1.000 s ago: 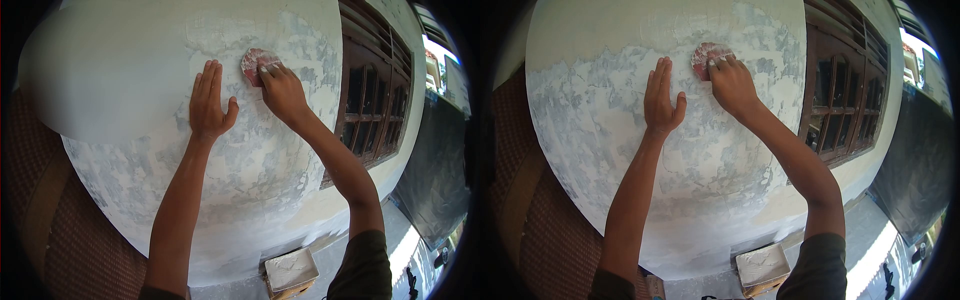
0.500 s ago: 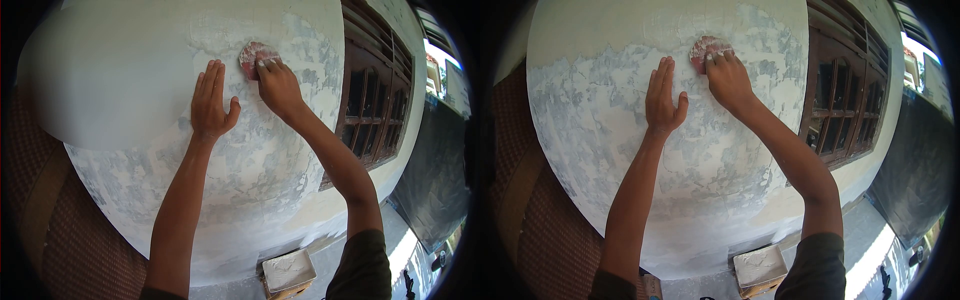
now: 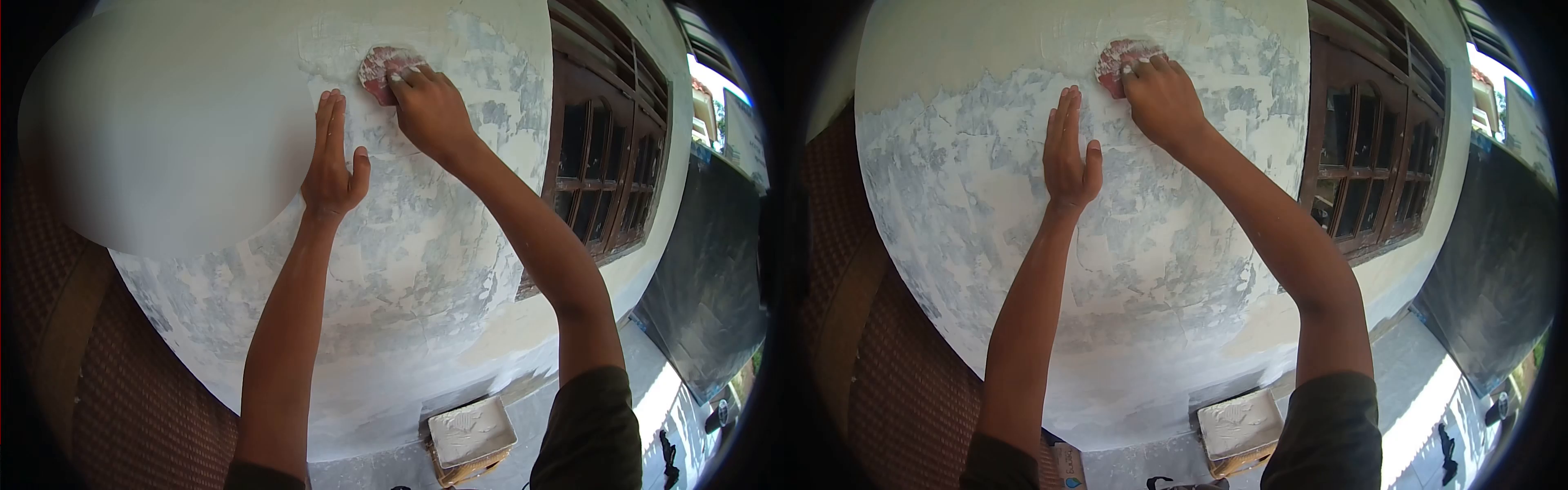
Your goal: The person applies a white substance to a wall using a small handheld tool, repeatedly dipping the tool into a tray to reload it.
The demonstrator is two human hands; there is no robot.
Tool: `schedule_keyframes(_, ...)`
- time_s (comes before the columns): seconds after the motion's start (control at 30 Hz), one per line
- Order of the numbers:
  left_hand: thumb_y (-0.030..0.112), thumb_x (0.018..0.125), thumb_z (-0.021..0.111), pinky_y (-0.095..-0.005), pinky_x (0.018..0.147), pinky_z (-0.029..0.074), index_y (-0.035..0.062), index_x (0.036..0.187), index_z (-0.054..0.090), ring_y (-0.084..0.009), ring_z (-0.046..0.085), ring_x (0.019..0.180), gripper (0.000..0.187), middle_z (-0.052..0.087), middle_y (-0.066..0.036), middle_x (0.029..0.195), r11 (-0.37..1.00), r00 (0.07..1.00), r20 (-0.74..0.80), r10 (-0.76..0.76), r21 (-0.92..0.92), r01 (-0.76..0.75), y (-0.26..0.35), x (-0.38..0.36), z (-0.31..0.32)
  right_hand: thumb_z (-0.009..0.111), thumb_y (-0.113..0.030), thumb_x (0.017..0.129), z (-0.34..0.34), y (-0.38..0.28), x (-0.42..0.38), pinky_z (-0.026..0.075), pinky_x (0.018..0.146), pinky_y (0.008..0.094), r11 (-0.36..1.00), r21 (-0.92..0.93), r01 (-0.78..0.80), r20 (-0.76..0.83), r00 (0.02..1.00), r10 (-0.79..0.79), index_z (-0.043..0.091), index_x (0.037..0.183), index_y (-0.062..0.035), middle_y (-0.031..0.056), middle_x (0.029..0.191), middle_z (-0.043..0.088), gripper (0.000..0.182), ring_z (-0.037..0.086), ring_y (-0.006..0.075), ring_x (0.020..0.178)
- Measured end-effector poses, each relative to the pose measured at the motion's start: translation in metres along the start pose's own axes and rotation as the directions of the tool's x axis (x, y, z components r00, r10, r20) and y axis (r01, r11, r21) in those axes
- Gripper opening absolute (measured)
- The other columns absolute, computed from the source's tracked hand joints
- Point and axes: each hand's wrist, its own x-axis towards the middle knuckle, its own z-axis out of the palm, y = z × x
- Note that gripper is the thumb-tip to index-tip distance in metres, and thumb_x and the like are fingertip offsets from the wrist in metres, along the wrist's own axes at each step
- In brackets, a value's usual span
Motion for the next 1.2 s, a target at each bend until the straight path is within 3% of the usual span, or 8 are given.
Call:
schedule_keyframes(0.1, 0.022, 0.086, 0.045, -0.0520, 0.116, 0.030, -0.0062, 0.144, 0.040, -0.0366, 0.040, 0.141, 0.064, 0.045, -0.023, 0.148, 1.000, 0.999, -0.040, -0.019, -0.014, 0.018, -0.002, -0.001, 0.000, 0.063, 0.001, 0.076, -0.043, -0.031, -0.049, 0.051, 0.074, 0.0412, 0.974, 0.185, -0.133, 0.036, 0.991, 0.129, 0.069, 0.089, 0.0005, 0.0142, 0.082, 0.063, 0.014, 0.062, 0.0313, 0.082)
schedule_keyframes(0.17, 0.023, 0.087, 0.044, -0.0519, 0.116, 0.030, -0.0058, 0.144, 0.040, -0.0362, 0.039, 0.141, 0.064, 0.045, -0.023, 0.148, 1.000, 0.999, -0.039, -0.012, -0.004, 0.012, -0.002, -0.002, 0.001, 0.061, 0.004, 0.080, -0.070, -0.038, -0.074, 0.051, 0.069, 0.0376, 0.854, 0.413, -0.316, 0.101, 0.948, 0.301, 0.070, 0.102, 0.0035, 0.0144, 0.079, 0.061, 0.024, 0.061, 0.0306, 0.078)
schedule_keyframes(0.3, 0.026, 0.090, 0.043, -0.0516, 0.117, 0.029, -0.0033, 0.146, 0.040, -0.0352, 0.039, 0.141, 0.062, 0.045, -0.021, 0.149, 1.000, 0.999, -0.044, -0.020, 0.016, 0.020, -0.001, -0.003, 0.003, 0.062, 0.000, 0.087, -0.105, -0.028, -0.117, 0.050, 0.071, 0.0316, 0.684, 0.448, -0.576, 0.325, 0.817, 0.476, 0.069, 0.110, 0.0052, 0.0121, 0.080, 0.065, 0.024, 0.064, 0.0222, 0.078)
schedule_keyframes(0.37, 0.031, 0.096, 0.040, -0.0516, 0.118, 0.025, -0.0027, 0.147, 0.038, -0.0345, 0.035, 0.144, 0.061, 0.044, -0.020, 0.150, 0.998, 0.996, -0.073, -0.058, -0.014, 0.057, 0.002, -0.012, 0.007, 0.065, -0.009, 0.093, -0.112, -0.022, -0.143, 0.050, 0.073, 0.0283, 0.173, 0.615, -0.770, 0.517, 0.559, 0.648, 0.069, 0.109, 0.0047, 0.0099, 0.088, 0.071, 0.022, 0.065, 0.0124, 0.082)
schedule_keyframes(0.53, 0.032, 0.098, 0.039, -0.0507, 0.120, 0.019, 0.0000, 0.151, 0.031, -0.0353, 0.030, 0.147, 0.062, 0.037, -0.018, 0.155, 0.962, 0.973, 0.008, -0.229, -0.149, 0.228, 0.056, -0.056, 0.012, 0.065, -0.014, 0.096, -0.130, -0.015, -0.207, 0.054, 0.091, 0.0308, -0.341, 0.647, -0.682, 0.703, 0.360, 0.614, 0.070, 0.107, 0.0028, 0.0080, 0.100, 0.072, 0.021, 0.066, 0.0119, 0.094)
schedule_keyframes(0.7, 0.032, 0.099, 0.038, -0.0497, 0.121, 0.019, 0.0005, 0.152, 0.030, -0.0348, 0.028, 0.148, 0.062, 0.034, -0.019, 0.157, 0.910, 0.930, 0.115, -0.350, -0.192, 0.367, 0.147, -0.131, 0.029, 0.061, -0.009, 0.097, -0.151, -0.015, -0.282, 0.056, 0.092, 0.0325, -0.528, 0.509, -0.680, 0.826, 0.212, 0.522, 0.067, 0.114, 0.0005, 0.0085, 0.110, 0.071, 0.020, 0.069, 0.0149, 0.098)
schedule_keyframes(0.9, 0.028, 0.097, 0.041, -0.0467, 0.120, 0.023, -0.0023, 0.151, 0.029, -0.0362, 0.028, 0.147, 0.063, 0.033, -0.021, 0.157, 0.735, 0.749, 0.315, -0.583, -0.188, 0.651, 0.260, -0.239, 0.049, 0.059, -0.008, 0.097, -0.176, -0.020, -0.385, 0.058, 0.091, 0.0311, -0.708, 0.317, -0.631, 0.922, 0.030, 0.386, 0.065, 0.117, 0.0000, 0.0095, 0.112, 0.070, 0.022, 0.069, 0.0162, 0.098)
schedule_keyframes(1.2, 0.027, 0.096, 0.040, -0.0444, 0.118, 0.026, -0.0044, 0.148, 0.035, -0.0359, 0.035, 0.144, 0.061, 0.040, -0.022, 0.152, 0.497, 0.453, 0.446, -0.772, -0.020, 0.867, 0.381, -0.353, 0.053, 0.060, -0.013, 0.098, -0.214, -0.065, -0.545, 0.057, 0.092, 0.0347, -0.836, 0.016, -0.548, 0.954, -0.241, 0.176, 0.061, 0.120, 0.0024, 0.0115, 0.116, 0.068, 0.027, 0.067, 0.0180, 0.103)
